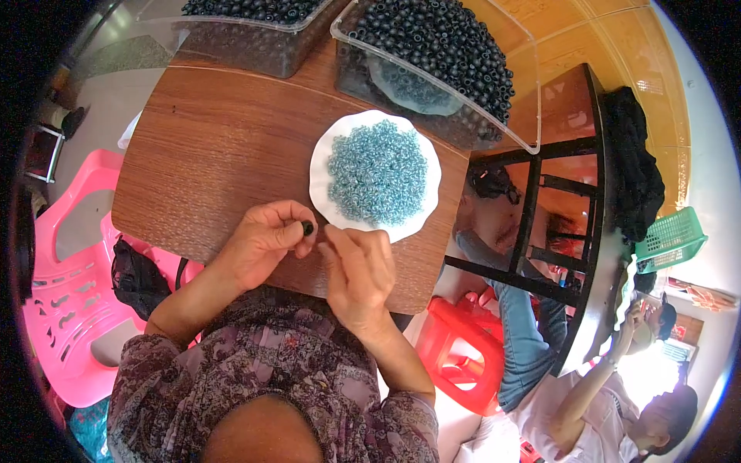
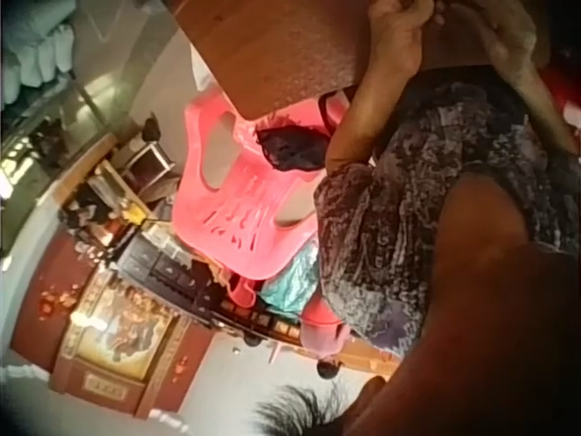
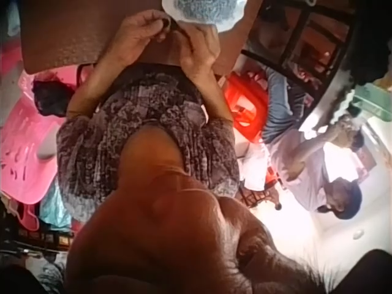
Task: The person is manually inserting black beads into small blue mesh-like decorative components.
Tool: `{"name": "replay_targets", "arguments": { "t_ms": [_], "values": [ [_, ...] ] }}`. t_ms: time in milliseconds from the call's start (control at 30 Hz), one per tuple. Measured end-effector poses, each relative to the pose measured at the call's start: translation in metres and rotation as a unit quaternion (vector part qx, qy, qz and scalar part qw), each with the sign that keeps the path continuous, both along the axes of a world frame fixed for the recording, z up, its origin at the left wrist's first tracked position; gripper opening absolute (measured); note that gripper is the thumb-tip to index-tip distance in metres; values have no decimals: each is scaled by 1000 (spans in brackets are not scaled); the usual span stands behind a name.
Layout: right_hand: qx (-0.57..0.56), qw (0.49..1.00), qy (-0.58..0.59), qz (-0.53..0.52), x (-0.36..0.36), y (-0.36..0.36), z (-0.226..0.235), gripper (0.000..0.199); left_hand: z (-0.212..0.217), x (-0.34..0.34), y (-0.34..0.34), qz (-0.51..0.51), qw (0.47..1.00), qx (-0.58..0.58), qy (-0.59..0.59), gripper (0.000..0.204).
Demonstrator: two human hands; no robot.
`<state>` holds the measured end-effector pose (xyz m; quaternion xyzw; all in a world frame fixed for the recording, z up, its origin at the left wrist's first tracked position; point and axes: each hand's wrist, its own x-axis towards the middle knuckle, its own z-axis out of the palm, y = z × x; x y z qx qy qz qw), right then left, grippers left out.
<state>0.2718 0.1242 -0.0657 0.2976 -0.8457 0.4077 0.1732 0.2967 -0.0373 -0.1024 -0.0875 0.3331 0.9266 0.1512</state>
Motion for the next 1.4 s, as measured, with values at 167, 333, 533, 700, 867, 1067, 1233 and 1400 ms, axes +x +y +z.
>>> {"name": "replay_targets", "arguments": {
  "t_ms": [167, 333, 533, 700, 867, 1067, 1233, 1400],
  "values": [
    [40, 997, -23, -68, -6, 16, -5, 25, -16, -1, -9, 11, 1000, 15, -16, 18],
    [72, 995, -4, -73, -12, 13, -11, 27, -15, -6, -7, -7, 999, 35, -7, 18],
    [122, 990, 44, -64, -19, -1, -24, 33, -18, -8, -8, 8, 998, 56, 0, 18],
    [153, 984, 68, -62, -17, -2, -32, 34, -22, -5, -9, 9, 997, 73, -3, 17],
    [166, 981, 83, -63, -16, -5, -31, 30, -22, -5, -9, 9, 997, 74, -2, 17],
    [124, 989, 45, -61, -18, -8, -31, 26, -20, -7, -8, 11, 999, 48, 0, 20],
    [129, 987, 68, -68, -18, -10, -34, 25, -20, -7, -8, 9, 999, 49, 0, 20],
    [128, 986, 83, -70, -16, -11, -37, 22, -20, -7, -8, 13, 999, 52, -3, 20]
  ]
}}
